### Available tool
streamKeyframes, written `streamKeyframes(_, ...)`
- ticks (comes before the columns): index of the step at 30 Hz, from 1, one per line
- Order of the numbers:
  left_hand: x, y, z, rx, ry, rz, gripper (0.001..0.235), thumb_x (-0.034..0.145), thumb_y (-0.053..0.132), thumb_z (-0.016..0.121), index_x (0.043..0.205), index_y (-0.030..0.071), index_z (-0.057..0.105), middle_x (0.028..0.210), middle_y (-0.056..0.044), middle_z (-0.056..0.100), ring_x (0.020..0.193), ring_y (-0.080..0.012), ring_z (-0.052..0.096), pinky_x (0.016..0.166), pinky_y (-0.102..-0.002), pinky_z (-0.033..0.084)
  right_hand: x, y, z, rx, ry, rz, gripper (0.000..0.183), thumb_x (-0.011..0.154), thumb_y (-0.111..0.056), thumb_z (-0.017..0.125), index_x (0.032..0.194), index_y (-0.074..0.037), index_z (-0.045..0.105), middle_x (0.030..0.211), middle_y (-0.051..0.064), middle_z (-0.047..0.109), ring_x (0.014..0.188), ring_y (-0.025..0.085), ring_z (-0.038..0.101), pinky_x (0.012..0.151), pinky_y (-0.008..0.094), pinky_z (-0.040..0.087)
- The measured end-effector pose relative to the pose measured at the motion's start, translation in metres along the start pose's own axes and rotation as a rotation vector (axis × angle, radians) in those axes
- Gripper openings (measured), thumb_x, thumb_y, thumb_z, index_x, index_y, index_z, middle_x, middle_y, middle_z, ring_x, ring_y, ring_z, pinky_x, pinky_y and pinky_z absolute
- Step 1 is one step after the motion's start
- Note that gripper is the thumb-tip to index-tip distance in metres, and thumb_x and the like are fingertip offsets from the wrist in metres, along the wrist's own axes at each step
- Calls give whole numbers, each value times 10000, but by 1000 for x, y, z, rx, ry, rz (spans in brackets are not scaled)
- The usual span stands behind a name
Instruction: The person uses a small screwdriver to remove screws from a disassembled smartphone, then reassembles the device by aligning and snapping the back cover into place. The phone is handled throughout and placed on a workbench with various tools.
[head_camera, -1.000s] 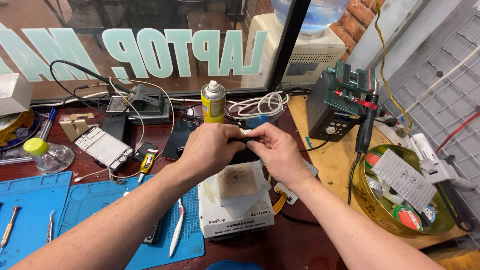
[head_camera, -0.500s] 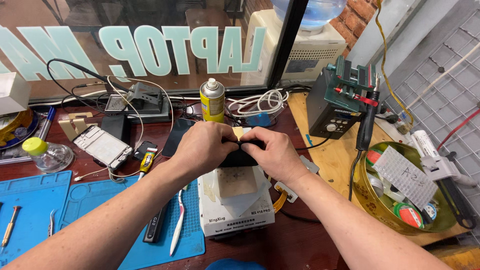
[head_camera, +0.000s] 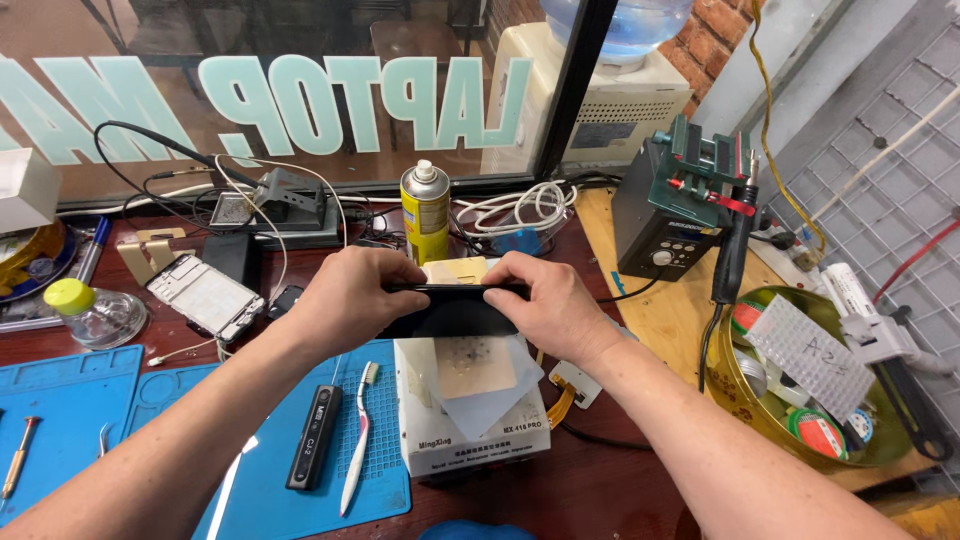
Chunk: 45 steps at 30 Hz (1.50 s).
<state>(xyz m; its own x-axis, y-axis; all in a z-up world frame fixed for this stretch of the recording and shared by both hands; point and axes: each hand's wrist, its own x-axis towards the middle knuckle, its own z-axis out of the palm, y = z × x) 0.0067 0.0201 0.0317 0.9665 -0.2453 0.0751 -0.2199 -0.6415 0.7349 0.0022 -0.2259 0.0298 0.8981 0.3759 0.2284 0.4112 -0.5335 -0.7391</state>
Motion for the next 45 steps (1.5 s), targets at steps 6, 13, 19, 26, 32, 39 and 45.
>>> streamKeyframes(6,-8,-9,3,26,62,-88,243,785,215,789,998,101,808,832,-111,798,734,-193,773,724,-342,590,12,-29,11,-320,-6,-197,340,787,-263,782,1080,-97,730,976,115,763,884,305,734,761,420,577)
streamKeyframes(13,-12,-7,7,-6,97,-19,212,785,214,784,962,100,808,771,-106,778,682,-203,755,678,-350,582,16,-34,27,-281,3,-135,159,853,-238,735,971,-138,772,946,58,775,868,286,741,748,392,582)
streamKeyframes(19,-7,-18,13,-155,127,36,283,786,202,813,1034,73,767,864,-94,786,772,-152,751,702,-319,580,17,-26,16,-267,28,-148,156,846,-228,736,964,-135,777,930,52,778,855,269,751,735,376,586)
streamKeyframes(26,-15,-33,13,-257,147,-142,257,857,185,774,1089,74,779,784,-49,775,644,-92,651,598,-291,547,22,-28,12,-331,-17,-98,208,816,-185,727,1010,-118,760,945,90,773,878,285,745,765,391,582)
streamKeyframes(32,-16,-32,11,-282,115,-151,227,868,198,773,1066,91,799,729,-69,742,590,-86,609,545,-299,525,29,-42,41,-332,7,-142,204,848,-238,745,1004,-108,750,947,90,757,865,293,729,750,413,571)
streamKeyframes(39,-18,-33,13,-251,178,-14,201,870,179,776,1031,58,781,813,-53,784,727,-97,698,667,-290,567,28,-48,42,-328,-14,-15,145,873,-221,736,932,-88,744,890,68,758,812,245,730,708,383,556)
streamKeyframes(45,-5,-14,-4,-593,186,138,235,917,123,723,1110,-8,743,910,-49,772,806,-87,685,725,-264,580,34,-57,18,136,165,-76,142,915,-134,707,1038,-62,705,925,22,775,847,76,733,747,250,596)
